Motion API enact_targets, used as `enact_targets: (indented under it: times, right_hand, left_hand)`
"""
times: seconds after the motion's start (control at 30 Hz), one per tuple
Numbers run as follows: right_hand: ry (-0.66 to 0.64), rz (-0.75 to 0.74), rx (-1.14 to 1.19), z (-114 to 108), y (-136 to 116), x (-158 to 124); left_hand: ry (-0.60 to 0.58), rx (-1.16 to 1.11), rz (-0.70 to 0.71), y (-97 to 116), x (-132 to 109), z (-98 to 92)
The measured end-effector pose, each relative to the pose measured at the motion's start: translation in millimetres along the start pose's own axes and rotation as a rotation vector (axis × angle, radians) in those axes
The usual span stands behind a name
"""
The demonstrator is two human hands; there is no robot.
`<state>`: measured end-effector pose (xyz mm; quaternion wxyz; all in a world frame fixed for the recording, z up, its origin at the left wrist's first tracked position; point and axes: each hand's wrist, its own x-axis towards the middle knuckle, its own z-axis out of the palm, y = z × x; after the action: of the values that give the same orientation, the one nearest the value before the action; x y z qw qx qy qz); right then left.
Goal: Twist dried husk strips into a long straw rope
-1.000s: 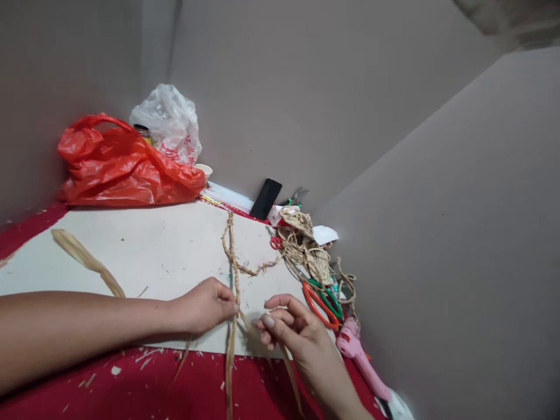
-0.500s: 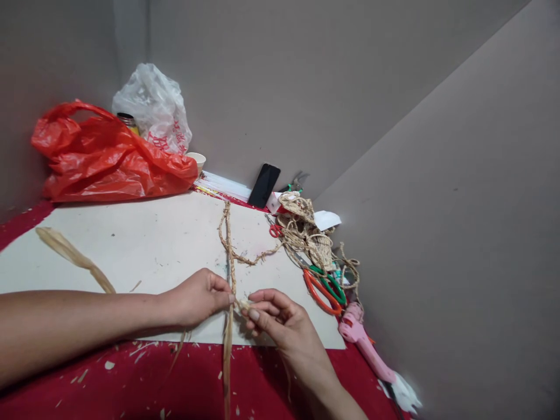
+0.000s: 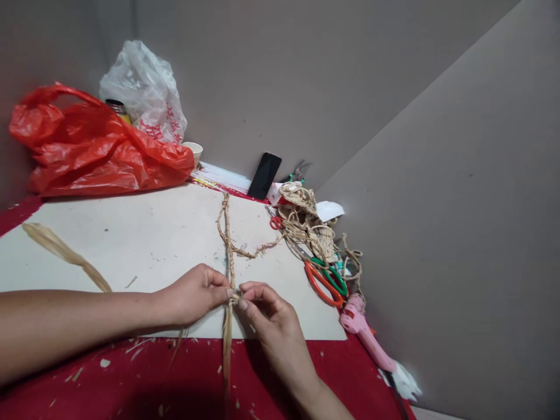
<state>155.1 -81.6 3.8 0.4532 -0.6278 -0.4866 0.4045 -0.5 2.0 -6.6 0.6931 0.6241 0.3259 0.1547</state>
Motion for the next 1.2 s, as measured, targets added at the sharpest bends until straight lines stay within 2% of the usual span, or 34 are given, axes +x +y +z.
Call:
enact_targets:
  times: [0.13, 0.2, 0.4, 0.57, 0.83, 0.93, 1.07, 1.2]
  right_hand:
    - [-0.095, 0.11, 0.079, 2, 5, -1]
    - [-0.105, 0.105, 0.041, 2, 7, -1]
    - [-0.119, -0.129, -0.39, -3, 4, 2]
    - [-0.071, -0.209, -0.619, -4, 3, 5]
    - [-0.06, -0.183, -0.602, -3, 2, 9]
    - [-0.099, -0.229, -0.596, -5, 0, 10]
    - [-0.199, -0.325, -0.629, -10, 0, 11]
    - [-0.259, -0.416, -0.742, -14, 4, 11]
  left_hand:
    - [-0.054, -0.043, -0.007, 1, -1, 0.6]
    - [-0.058, -0.04, -0.013, 2, -1, 1.1]
    - [-0.026, 0.023, -0.007, 2, -2, 2.6]
    - [-0.042, 0.084, 0.021, 3, -2, 2.7]
    - [0.048, 0.381, 0.132, 7, -2, 2.9]
    - [0.105, 0.434, 0.166, 7, -4, 3.1]
    - [0.165, 0.484, 0.111, 8, -5, 2.9]
    - [0.126, 0.414, 0.059, 10, -5, 3.5]
